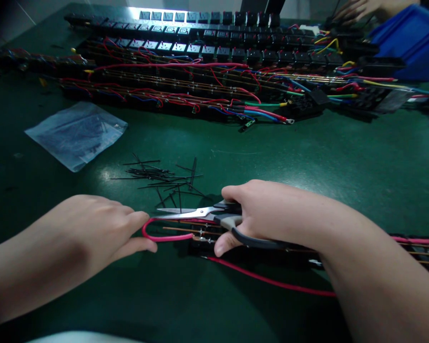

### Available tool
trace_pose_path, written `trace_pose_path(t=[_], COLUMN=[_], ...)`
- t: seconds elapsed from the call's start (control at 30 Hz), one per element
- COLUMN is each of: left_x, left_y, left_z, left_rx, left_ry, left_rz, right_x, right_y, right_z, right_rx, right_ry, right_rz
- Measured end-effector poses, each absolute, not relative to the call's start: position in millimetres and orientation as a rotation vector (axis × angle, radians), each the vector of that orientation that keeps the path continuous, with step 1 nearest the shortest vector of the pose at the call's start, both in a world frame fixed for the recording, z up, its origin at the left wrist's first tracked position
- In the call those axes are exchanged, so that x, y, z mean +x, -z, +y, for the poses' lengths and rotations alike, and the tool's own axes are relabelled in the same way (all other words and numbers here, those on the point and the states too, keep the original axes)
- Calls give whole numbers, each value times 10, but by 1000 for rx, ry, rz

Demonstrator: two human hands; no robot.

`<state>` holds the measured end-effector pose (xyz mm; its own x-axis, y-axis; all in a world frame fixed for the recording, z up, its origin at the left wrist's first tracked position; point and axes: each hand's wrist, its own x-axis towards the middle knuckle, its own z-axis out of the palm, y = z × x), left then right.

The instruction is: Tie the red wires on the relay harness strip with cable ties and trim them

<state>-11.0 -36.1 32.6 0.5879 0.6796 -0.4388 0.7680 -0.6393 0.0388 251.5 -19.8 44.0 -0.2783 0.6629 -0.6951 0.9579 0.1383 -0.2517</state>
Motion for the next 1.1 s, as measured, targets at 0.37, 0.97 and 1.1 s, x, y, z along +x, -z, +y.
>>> trace_pose_path(t=[0.37, 0.97, 1.1], left_x=[-119, 16, 4], left_y=[-333, -371, -342], left_z=[-369, -343, -328], left_rx=[2628, 2804, 2911], left_ry=[579, 798, 766], left_rz=[1191, 967, 837], right_x=[2532, 2538, 2546], right_y=[-403, -398, -383], right_z=[-196, -191, -185], right_rx=[1549, 1558, 1538], right_ry=[938, 932, 906], right_rz=[2028, 2021, 2026])
